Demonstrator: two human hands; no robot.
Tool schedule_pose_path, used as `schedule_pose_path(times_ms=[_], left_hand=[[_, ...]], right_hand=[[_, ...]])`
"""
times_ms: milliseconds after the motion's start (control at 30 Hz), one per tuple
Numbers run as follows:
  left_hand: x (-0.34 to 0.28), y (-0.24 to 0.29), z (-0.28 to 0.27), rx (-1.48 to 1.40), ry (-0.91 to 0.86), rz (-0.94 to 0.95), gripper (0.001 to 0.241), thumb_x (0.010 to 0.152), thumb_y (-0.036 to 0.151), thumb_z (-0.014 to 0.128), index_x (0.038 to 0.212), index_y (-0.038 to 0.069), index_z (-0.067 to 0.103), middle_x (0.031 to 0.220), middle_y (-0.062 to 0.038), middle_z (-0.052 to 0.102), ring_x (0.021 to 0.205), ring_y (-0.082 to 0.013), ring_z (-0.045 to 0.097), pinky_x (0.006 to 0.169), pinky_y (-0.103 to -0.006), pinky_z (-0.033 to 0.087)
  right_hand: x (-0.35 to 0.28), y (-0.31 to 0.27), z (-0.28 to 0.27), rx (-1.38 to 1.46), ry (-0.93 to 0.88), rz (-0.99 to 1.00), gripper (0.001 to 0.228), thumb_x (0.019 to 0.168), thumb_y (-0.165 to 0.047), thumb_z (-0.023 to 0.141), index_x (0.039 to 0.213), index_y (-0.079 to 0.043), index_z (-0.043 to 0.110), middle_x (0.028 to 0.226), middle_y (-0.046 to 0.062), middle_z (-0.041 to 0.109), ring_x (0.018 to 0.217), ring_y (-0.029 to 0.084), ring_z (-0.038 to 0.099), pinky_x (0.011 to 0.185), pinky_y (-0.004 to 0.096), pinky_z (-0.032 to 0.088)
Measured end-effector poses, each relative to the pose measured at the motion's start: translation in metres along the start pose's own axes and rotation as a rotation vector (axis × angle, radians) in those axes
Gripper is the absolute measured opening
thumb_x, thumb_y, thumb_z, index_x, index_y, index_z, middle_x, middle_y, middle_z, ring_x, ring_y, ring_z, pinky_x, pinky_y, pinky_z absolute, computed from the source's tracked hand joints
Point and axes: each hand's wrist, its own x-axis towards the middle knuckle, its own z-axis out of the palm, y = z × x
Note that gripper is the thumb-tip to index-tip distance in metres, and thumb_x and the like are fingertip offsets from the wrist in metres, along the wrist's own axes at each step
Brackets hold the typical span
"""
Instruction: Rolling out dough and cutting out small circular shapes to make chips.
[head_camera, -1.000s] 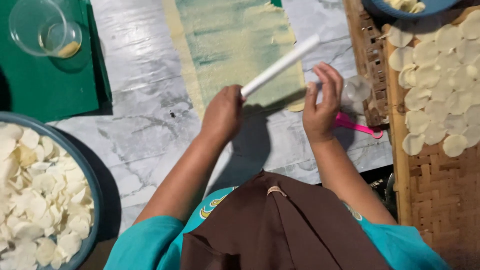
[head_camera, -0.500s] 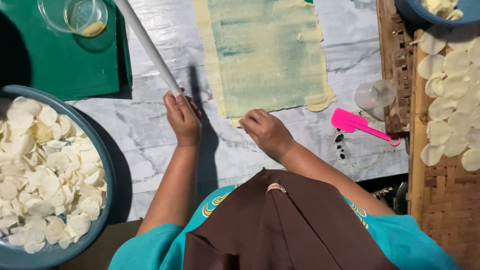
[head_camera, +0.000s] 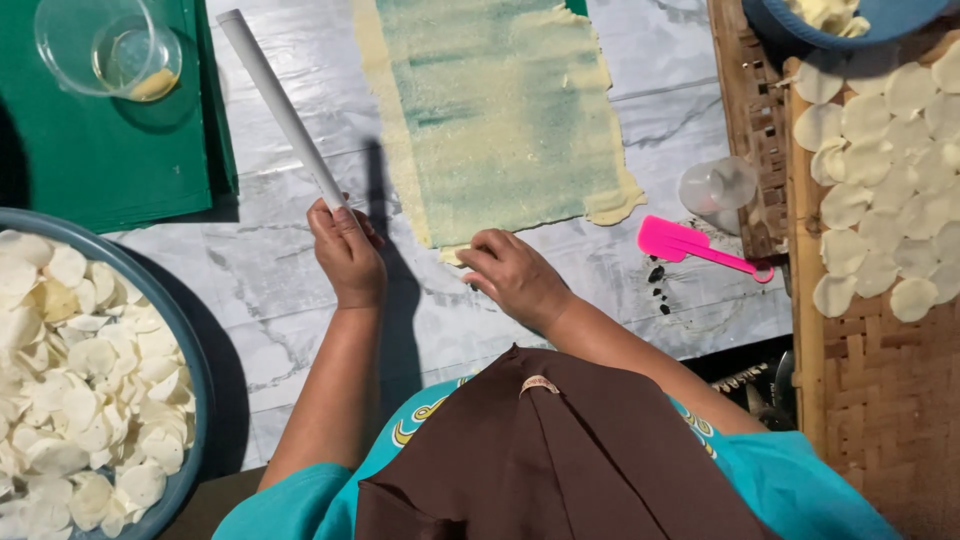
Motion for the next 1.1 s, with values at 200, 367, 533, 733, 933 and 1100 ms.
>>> schedule_pose_path(times_ms=[200, 367, 533, 733, 933, 1100], left_hand=[[-0.001, -0.008, 0.000, -0.042, 0.005, -0.024, 0.026, 0.113, 0.021, 0.036, 0.121, 0.000, 0.049, 0.063, -0.006, 0.056, 0.046, -0.0208, 0.061, 0.049, -0.0320, 0.051], [-0.006, 0.015, 0.001, 0.097, -0.014, -0.010, 0.032, 0.111, 0.014, 0.046, 0.140, 0.003, 0.038, 0.076, -0.009, 0.063, 0.062, -0.0265, 0.065, 0.063, -0.0393, 0.053], [-0.005, 0.009, 0.005, 0.263, 0.003, -0.001, 0.048, 0.111, 0.019, 0.048, 0.154, 0.014, 0.028, 0.095, -0.011, 0.070, 0.082, -0.0321, 0.072, 0.076, -0.0432, 0.055], [0.020, 0.007, -0.005, 0.406, -0.059, 0.206, 0.068, 0.091, -0.006, 0.042, 0.155, 0.018, 0.047, 0.102, -0.012, 0.050, 0.092, -0.0415, 0.058, 0.093, -0.0478, 0.050], [0.030, -0.018, -0.007, 0.538, -0.089, 0.170, 0.058, 0.087, 0.000, 0.050, 0.134, 0.032, 0.065, 0.102, -0.011, 0.050, 0.096, -0.0398, 0.058, 0.092, -0.0476, 0.048], [0.030, -0.016, -0.008, 0.477, -0.080, 0.096, 0.055, 0.087, 0.003, 0.048, 0.130, 0.033, 0.064, 0.097, -0.005, 0.046, 0.099, -0.0336, 0.058, 0.097, -0.0427, 0.046]], right_hand=[[-0.063, 0.018, -0.071, -0.438, 0.157, 0.420, 0.034, 0.088, 0.001, 0.062, 0.122, -0.001, 0.065, 0.111, 0.017, 0.059, 0.095, 0.038, 0.068, 0.074, 0.045, 0.059], [-0.154, 0.064, -0.091, -1.024, 0.090, 0.560, 0.039, 0.090, -0.008, 0.062, 0.127, -0.001, 0.069, 0.114, 0.015, 0.065, 0.093, 0.032, 0.070, 0.069, 0.042, 0.057], [-0.175, 0.090, -0.097, -1.027, 0.070, 0.501, 0.044, 0.079, -0.013, 0.067, 0.123, -0.015, 0.071, 0.095, 0.004, 0.060, 0.085, 0.025, 0.063, 0.073, 0.038, 0.048], [-0.181, 0.096, -0.092, -1.021, 0.040, 0.446, 0.049, 0.071, -0.020, 0.074, 0.119, -0.016, 0.067, 0.092, 0.003, 0.056, 0.086, 0.025, 0.062, 0.085, 0.041, 0.047], [-0.158, 0.075, -0.106, -0.617, 0.037, 0.598, 0.063, 0.072, 0.005, 0.068, 0.134, -0.001, 0.059, 0.111, 0.016, 0.051, 0.091, 0.046, 0.063, 0.075, 0.050, 0.055], [-0.155, 0.080, -0.102, -0.228, 0.098, 0.947, 0.080, 0.068, 0.013, 0.068, 0.144, 0.003, 0.047, 0.115, 0.025, 0.046, 0.098, 0.053, 0.063, 0.086, 0.056, 0.055]])
